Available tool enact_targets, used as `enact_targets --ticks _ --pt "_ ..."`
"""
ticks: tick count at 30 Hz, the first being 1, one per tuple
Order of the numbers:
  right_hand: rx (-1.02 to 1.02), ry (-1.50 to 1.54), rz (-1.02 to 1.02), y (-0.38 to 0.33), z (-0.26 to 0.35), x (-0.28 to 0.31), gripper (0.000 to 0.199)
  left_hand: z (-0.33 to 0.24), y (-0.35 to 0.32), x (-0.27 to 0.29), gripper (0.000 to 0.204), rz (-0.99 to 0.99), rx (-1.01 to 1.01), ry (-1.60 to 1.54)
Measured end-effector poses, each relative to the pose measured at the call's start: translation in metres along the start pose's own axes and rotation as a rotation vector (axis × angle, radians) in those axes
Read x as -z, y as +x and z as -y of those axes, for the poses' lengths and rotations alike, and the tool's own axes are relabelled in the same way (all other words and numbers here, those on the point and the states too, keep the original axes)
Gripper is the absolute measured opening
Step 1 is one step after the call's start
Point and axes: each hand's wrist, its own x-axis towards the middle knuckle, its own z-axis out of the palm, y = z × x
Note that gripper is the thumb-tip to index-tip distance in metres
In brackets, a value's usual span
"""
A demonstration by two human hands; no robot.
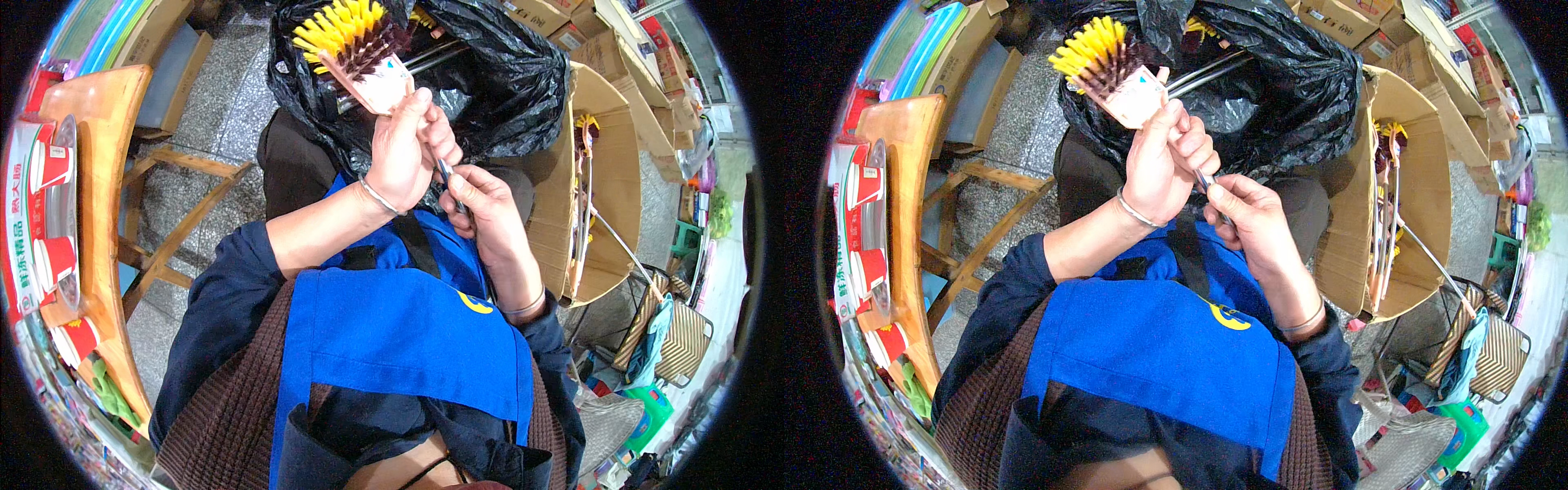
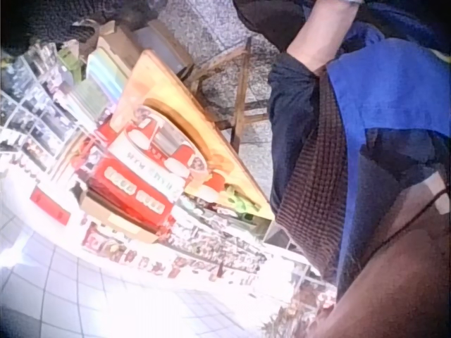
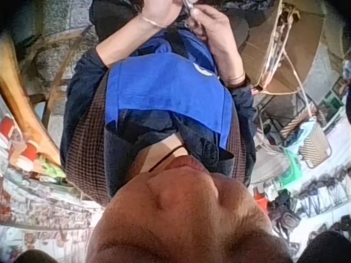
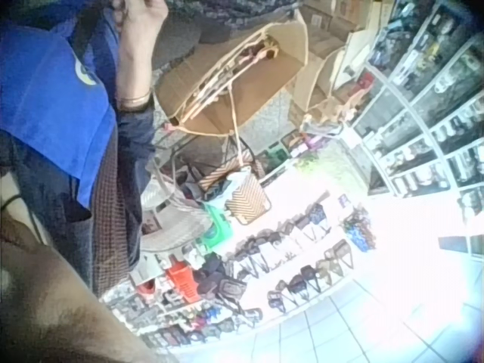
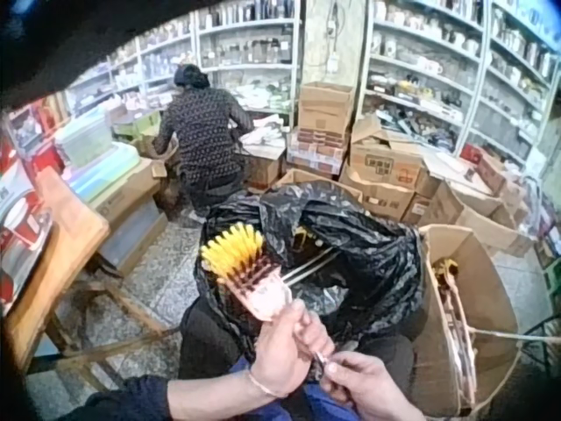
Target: The person assembles long-handled brushes by inserting metal rods into brush heads and placing them into a black plastic bag. The person repeatedly picks up brush heads and rods, aligns them, and secures them together before depositing the assembled brooms into the bag.
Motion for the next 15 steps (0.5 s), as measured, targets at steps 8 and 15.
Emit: enact_targets --ticks 8,15 --pt "0.382 -0.516 -0.120 -0.001 -0.026 0.004 0.036 -0.019 0.022 0.016 0.027 -0.168 -0.069 -0.027" --pt "0.876 -1.214 -0.566 -0.018 -0.040 0.030 0.031 -0.040 0.029 0.032 0.027 -0.137 -0.140 -0.015"
